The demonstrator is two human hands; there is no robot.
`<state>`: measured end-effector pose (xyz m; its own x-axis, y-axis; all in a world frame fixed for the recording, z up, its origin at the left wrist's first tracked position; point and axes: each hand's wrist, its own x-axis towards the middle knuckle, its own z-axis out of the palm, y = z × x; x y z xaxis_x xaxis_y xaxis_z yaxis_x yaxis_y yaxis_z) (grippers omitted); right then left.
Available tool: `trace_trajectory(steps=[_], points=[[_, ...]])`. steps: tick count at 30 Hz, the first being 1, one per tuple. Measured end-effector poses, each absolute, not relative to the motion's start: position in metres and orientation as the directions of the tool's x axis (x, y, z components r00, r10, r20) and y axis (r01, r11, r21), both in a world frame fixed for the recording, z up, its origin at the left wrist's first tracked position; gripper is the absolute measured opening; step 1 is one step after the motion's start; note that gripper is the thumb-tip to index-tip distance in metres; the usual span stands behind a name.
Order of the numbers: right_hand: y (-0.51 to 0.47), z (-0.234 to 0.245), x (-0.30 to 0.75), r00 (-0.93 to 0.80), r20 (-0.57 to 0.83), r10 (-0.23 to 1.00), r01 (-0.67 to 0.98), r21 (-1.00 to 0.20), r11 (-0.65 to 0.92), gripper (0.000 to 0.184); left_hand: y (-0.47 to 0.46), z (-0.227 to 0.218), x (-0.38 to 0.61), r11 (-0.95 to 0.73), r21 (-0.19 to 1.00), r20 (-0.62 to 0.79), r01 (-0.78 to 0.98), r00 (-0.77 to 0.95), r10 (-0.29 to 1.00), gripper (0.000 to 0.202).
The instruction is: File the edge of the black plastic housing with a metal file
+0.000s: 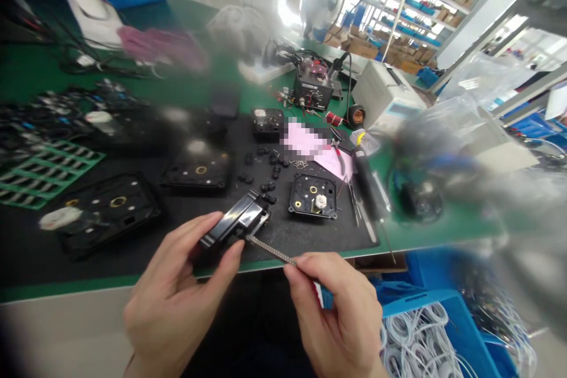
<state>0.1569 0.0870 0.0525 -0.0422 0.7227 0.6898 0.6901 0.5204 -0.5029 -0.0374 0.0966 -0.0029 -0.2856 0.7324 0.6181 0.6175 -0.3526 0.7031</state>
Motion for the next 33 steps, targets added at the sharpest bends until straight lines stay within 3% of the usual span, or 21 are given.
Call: trace_trajectory(steps=[4, 9, 18, 33], points=[[0.093, 0.07, 0.16, -0.101, 0.664, 0.741, 0.74, -0.447, 0.502, 0.018, 0.096, -0.003, -0.037, -0.349, 0.706, 0.612, 0.616, -0.283, 0.739, 0.043], [0.101, 0.091, 0.16, -0.286, 0.588, 0.757, 0.811, -0.271, 0.518, 0.006, 0.095, -0.003, -0.036, -0.354, 0.71, 0.614, 0.609, -0.288, 0.735, 0.041], [0.109, 0.101, 0.157, -0.443, 0.561, 0.699, 0.798, -0.109, 0.593, 0.015, 0.094, 0.008, -0.036, -0.367, 0.738, 0.592, 0.566, -0.283, 0.754, 0.04], [0.111, 0.119, 0.13, -0.415, 0.513, 0.751, 0.804, -0.179, 0.567, 0.013, 0.094, 0.007, -0.036, -0.362, 0.745, 0.584, 0.56, -0.287, 0.759, 0.04]])
